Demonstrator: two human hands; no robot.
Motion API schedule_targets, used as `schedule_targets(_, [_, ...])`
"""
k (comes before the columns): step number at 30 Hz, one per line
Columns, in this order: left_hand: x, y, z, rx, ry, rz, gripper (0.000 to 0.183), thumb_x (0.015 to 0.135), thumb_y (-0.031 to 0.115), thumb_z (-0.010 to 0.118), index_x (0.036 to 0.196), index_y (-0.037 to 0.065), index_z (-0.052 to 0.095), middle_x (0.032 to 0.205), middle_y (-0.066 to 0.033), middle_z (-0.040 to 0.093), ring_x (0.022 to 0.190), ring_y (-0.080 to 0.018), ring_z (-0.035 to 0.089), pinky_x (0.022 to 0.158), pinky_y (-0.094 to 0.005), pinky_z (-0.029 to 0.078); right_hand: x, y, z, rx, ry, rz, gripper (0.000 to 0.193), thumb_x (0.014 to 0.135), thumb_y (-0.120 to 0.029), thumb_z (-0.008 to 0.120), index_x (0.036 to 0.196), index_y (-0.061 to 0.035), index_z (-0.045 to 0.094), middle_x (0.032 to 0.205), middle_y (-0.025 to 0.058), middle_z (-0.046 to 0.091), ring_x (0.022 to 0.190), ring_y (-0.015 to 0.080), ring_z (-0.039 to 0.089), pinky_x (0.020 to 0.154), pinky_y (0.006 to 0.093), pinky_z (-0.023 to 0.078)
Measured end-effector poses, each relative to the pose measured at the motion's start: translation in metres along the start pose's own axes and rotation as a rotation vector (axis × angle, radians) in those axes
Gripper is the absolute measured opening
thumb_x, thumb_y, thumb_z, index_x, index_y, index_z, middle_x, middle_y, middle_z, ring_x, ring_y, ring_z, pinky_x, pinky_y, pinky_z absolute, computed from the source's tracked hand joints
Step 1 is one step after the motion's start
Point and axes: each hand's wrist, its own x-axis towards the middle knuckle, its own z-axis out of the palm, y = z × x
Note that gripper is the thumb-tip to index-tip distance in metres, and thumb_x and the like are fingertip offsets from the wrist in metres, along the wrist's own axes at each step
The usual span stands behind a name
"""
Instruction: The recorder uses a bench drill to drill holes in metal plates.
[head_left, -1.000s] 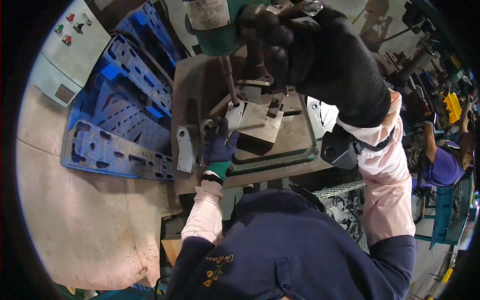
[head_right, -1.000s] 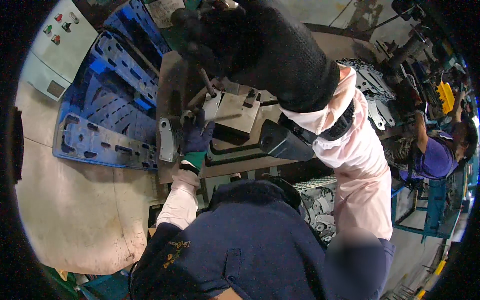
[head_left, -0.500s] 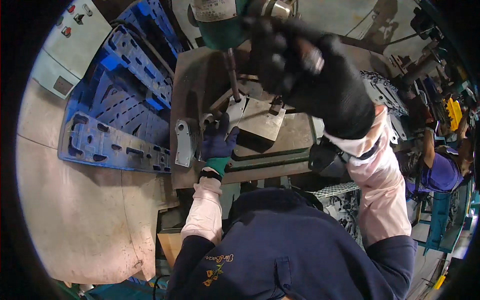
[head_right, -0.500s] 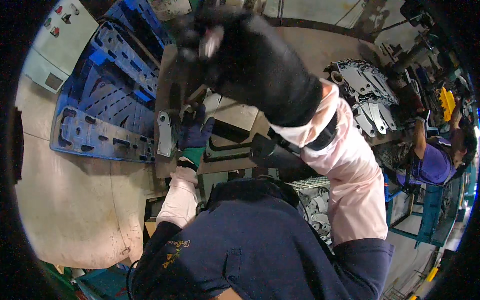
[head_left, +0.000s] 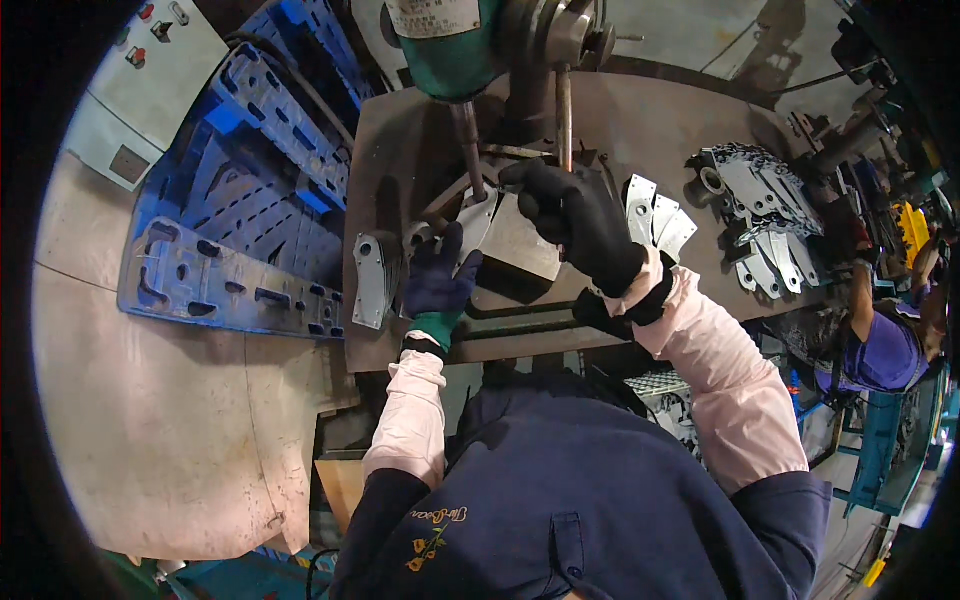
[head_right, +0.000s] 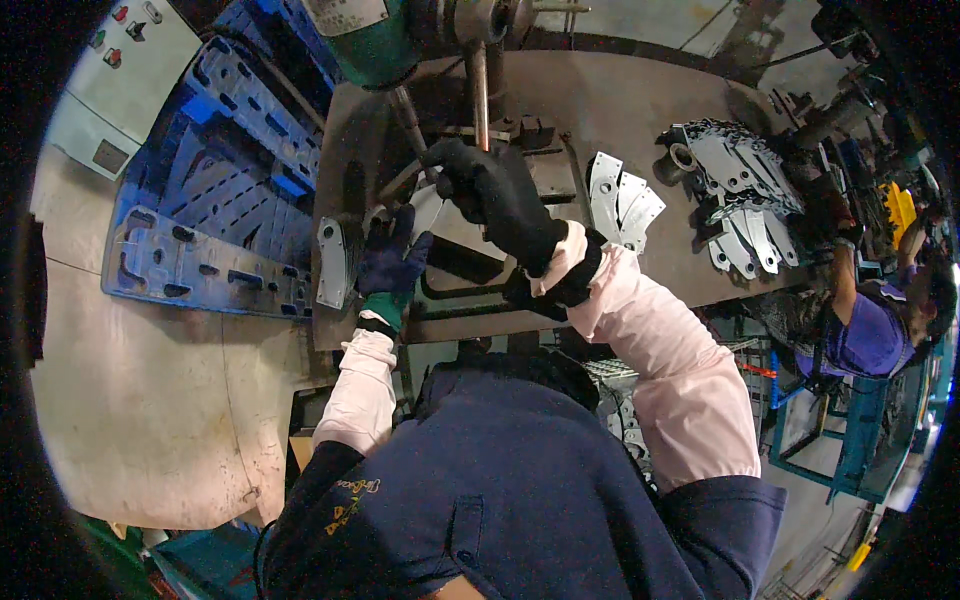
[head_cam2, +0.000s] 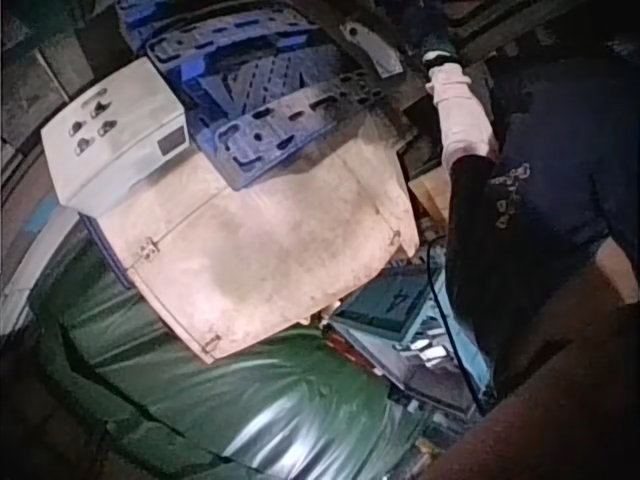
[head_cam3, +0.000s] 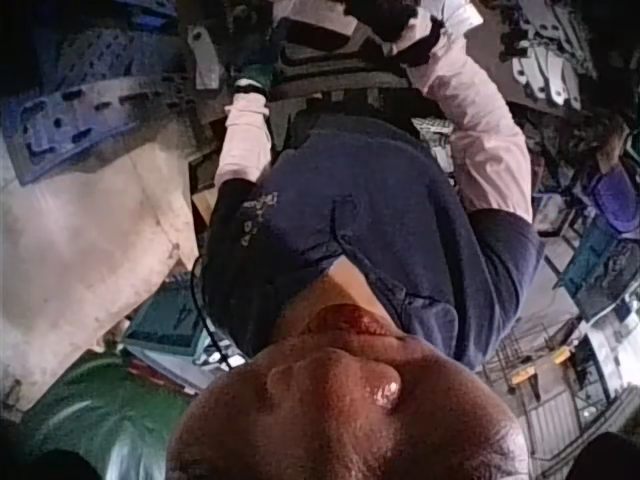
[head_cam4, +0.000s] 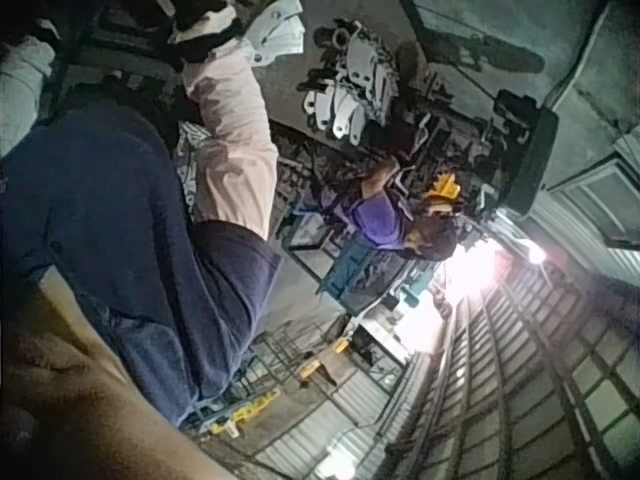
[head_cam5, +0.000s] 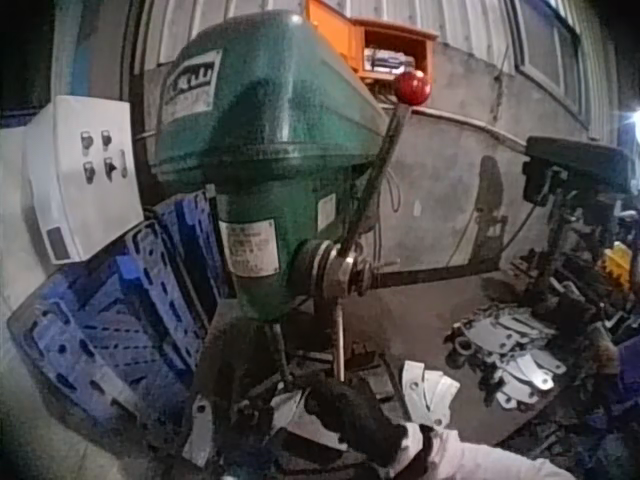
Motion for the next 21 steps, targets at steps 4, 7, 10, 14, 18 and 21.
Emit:
schedule_targets(4, [0.001, -0.003, -0.002, -0.071, 0.004, 0.034, 0.065, 0.084, 0.055, 0.060, 0.140, 0.026, 0.046, 0.125, -0.0239, 0.055, 0.120, -0.0428, 0.051, 0.092, -0.0512, 0.048, 0.006, 0.004, 0.002, -0.073, 0.141, 0.033, 0.027, 0.090, -0.014, 0.048, 0.105, -0.0005, 0.066, 0.063, -0.0014, 0.050, 0.051, 0.0032, 0.038, 0.045, 0.0203, 0.027])
schedule_targets(7, [0.001, 0.001, -0.009, -0.086, -0.040, 0.007, 0.064, 0.084, 0.054, 0.060, 0.140, 0.025, 0.047, 0.123, -0.0257, 0.055, 0.119, -0.0440, 0.051, 0.092, -0.0512, 0.047, 0.014, 0.016, -0.007, -0.195, 0.177, -0.067, 0.027, 0.091, -0.018, 0.048, 0.103, -0.0021, 0.067, 0.064, 0.0000, 0.053, 0.052, 0.0045, 0.043, 0.046, 0.0205, 0.031])
schedule_targets(10, [-0.001, -0.004, 0.000, -0.417, 0.019, -0.025, 0.064, 0.084, 0.053, 0.061, 0.139, 0.024, 0.048, 0.123, -0.0272, 0.055, 0.118, -0.0447, 0.051, 0.091, -0.0511, 0.048, 0.025, 0.031, -0.014, -0.190, 0.252, -0.128, 0.026, 0.091, -0.019, 0.051, 0.101, -0.0013, 0.068, 0.066, 0.0006, 0.056, 0.054, 0.0064, 0.048, 0.048, 0.0220, 0.037])
schedule_targets(14, [0.005, 0.005, -0.011, -0.118, -0.026, 0.002, 0.062, 0.083, 0.052, 0.064, 0.138, 0.025, 0.050, 0.122, -0.0277, 0.055, 0.115, -0.0449, 0.053, 0.089, -0.0513, 0.048, 0.060, 0.087, -0.052, -0.296, 0.326, -0.441, 0.023, 0.089, -0.016, 0.055, 0.098, 0.0009, 0.068, 0.069, 0.0014, 0.060, 0.058, 0.0077, 0.052, 0.052, 0.0243, 0.042])
schedule_targets(18, [0.001, -0.007, 0.000, -0.085, 0.030, 0.042, 0.062, 0.082, 0.052, 0.066, 0.137, 0.028, 0.051, 0.120, -0.0263, 0.057, 0.112, -0.0436, 0.055, 0.088, -0.0514, 0.048, 0.065, 0.087, -0.053, -0.251, 0.340, -0.380, 0.019, 0.090, -0.015, 0.058, 0.095, 0.0013, 0.067, 0.068, 0.0022, 0.060, 0.060, 0.0095, 0.055, 0.053, 0.0281, 0.043])
schedule_targets(21, [-0.002, -0.011, 0.013, -0.064, 0.072, 0.024, 0.062, 0.081, 0.052, 0.067, 0.136, 0.030, 0.051, 0.119, -0.0245, 0.059, 0.111, -0.0424, 0.056, 0.088, -0.0509, 0.049, 0.076, 0.091, -0.057, -0.253, 0.406, -0.435, 0.015, 0.090, -0.015, 0.061, 0.089, -0.0003, 0.064, 0.062, 0.0045, 0.058, 0.059, 0.0144, 0.055, 0.053, 0.0355, 0.043])
